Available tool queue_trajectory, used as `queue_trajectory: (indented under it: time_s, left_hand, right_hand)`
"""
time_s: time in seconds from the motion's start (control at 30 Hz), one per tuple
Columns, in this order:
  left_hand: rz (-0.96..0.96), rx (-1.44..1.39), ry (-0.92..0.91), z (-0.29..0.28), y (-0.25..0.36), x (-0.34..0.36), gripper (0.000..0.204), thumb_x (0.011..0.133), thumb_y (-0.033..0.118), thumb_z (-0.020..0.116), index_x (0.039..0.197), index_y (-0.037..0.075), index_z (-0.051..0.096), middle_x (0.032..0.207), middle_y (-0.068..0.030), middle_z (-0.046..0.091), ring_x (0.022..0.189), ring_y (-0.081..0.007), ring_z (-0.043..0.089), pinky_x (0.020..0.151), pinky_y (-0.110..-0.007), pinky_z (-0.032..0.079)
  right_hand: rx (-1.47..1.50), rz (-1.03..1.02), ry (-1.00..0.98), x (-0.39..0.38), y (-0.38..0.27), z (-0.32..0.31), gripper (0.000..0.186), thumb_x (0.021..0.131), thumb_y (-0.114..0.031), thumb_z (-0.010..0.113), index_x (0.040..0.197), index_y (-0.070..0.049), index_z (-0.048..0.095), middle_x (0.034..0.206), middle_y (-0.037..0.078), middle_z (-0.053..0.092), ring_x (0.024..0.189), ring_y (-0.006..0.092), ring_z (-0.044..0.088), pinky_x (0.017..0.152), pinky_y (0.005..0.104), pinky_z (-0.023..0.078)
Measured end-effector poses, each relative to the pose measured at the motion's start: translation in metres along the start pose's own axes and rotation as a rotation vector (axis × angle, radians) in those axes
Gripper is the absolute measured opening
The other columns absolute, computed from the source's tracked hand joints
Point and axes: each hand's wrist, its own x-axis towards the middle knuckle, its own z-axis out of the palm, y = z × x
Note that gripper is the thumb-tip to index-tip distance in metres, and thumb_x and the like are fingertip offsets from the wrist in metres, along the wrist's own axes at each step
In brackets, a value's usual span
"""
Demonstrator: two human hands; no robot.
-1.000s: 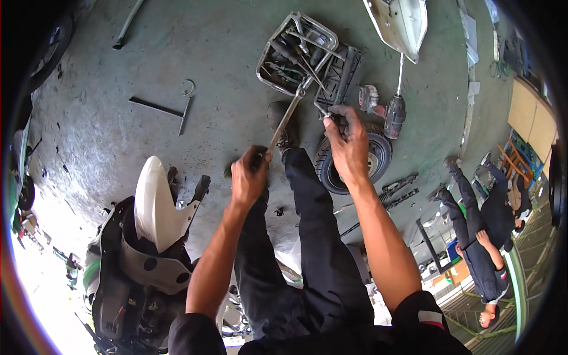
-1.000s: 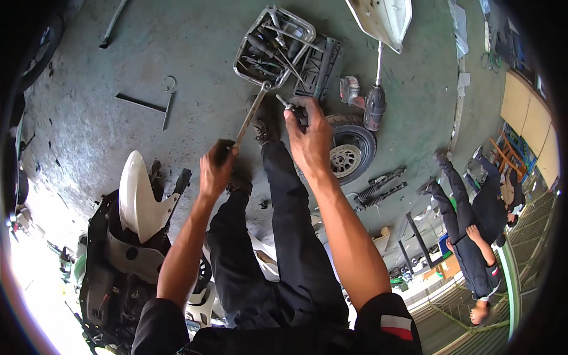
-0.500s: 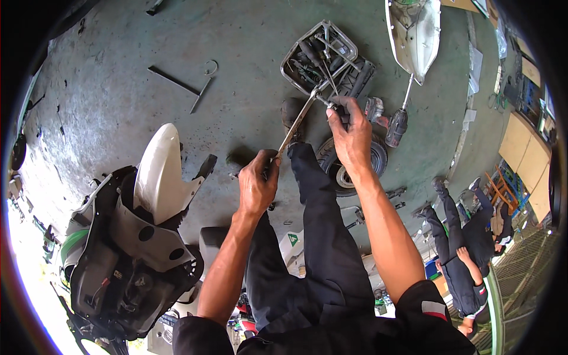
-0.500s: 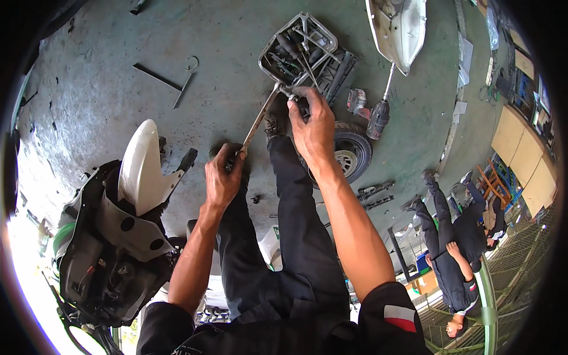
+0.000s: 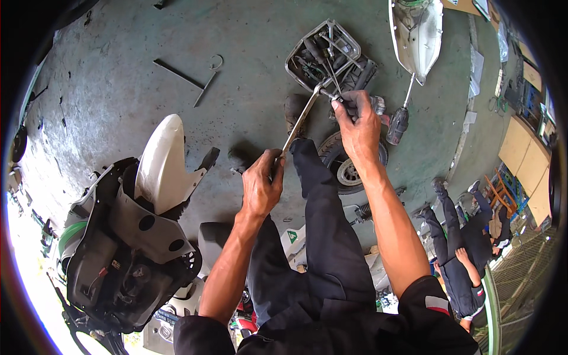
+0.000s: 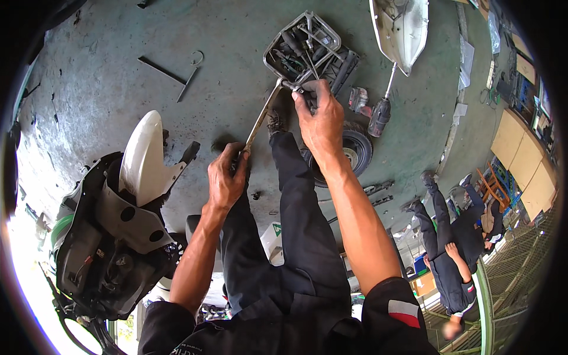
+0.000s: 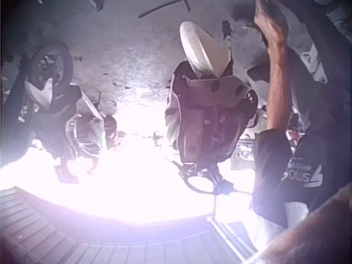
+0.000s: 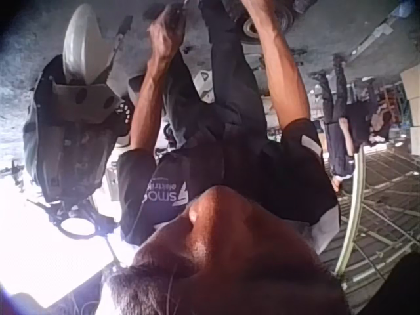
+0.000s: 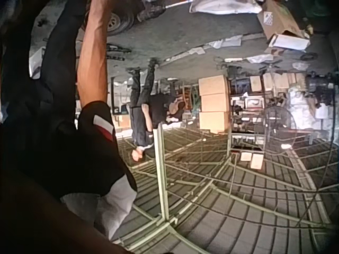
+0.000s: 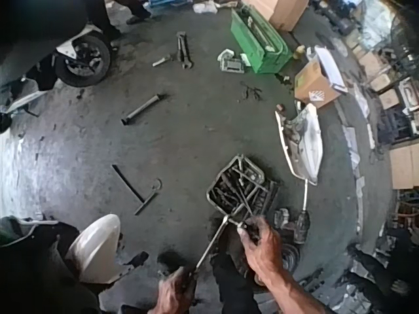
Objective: The person disassembles the front section of a scooter, using an impact driver and pliers to remove bolts and internal components, then picks up and handles the seat before moving to the rear to work on further internal parts.
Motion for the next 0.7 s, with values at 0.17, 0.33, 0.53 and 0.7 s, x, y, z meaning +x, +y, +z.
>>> queue_trajectory:
  time_s: [0.17,0.33,0.53,0.7]
  left_hand:
    - [0.044,0.011,0.012,0.0,0.0,-0.005,0.015,0.09,0.0,0.064,0.105,0.0,0.061,0.087,-0.0208,0.065,0.077,-0.0423,0.064,0.067,-0.044,0.051]
    - [0.066,0.031,0.003,0.002,-0.002,-0.009,0.015,0.09,0.0,0.063,0.105,0.0,0.061,0.087,-0.0205,0.065,0.077,-0.0417,0.064,0.067,-0.044,0.051]
    - [0.052,0.04,-0.002,0.003,0.001,-0.01,0.015,0.091,0.0,0.063,0.106,0.001,0.06,0.088,-0.0202,0.064,0.078,-0.0414,0.064,0.068,-0.044,0.051]
    - [0.058,0.057,0.006,0.006,-0.001,-0.012,0.012,0.095,0.009,0.062,0.106,0.002,0.064,0.086,-0.0173,0.067,0.075,-0.0358,0.067,0.069,-0.04,0.052]
  right_hand:
    - [-0.071,0.161,-0.07,0.003,0.003,-0.003,0.03,0.098,-0.029,0.065,0.095,0.0,0.061,0.074,0.017,0.068,0.069,0.0392,0.066,0.066,0.0448,0.051]
    - [-0.263,0.124,-0.132,0.005,0.006,-0.006,0.042,0.103,-0.038,0.056,0.091,0.002,0.062,0.071,0.023,0.065,0.07,0.047,0.063,0.064,0.0497,0.049]
    - [-0.19,0.065,-0.201,0.003,0.004,-0.015,0.049,0.104,-0.043,0.052,0.088,0.002,0.061,0.066,0.019,0.06,0.064,0.0381,0.058,0.061,0.0478,0.043]
    - [-0.213,0.094,-0.173,0.006,0.007,-0.018,0.047,0.101,-0.044,0.056,0.092,0.002,0.061,0.074,0.025,0.065,0.076,0.0488,0.064,0.068,0.0522,0.049]
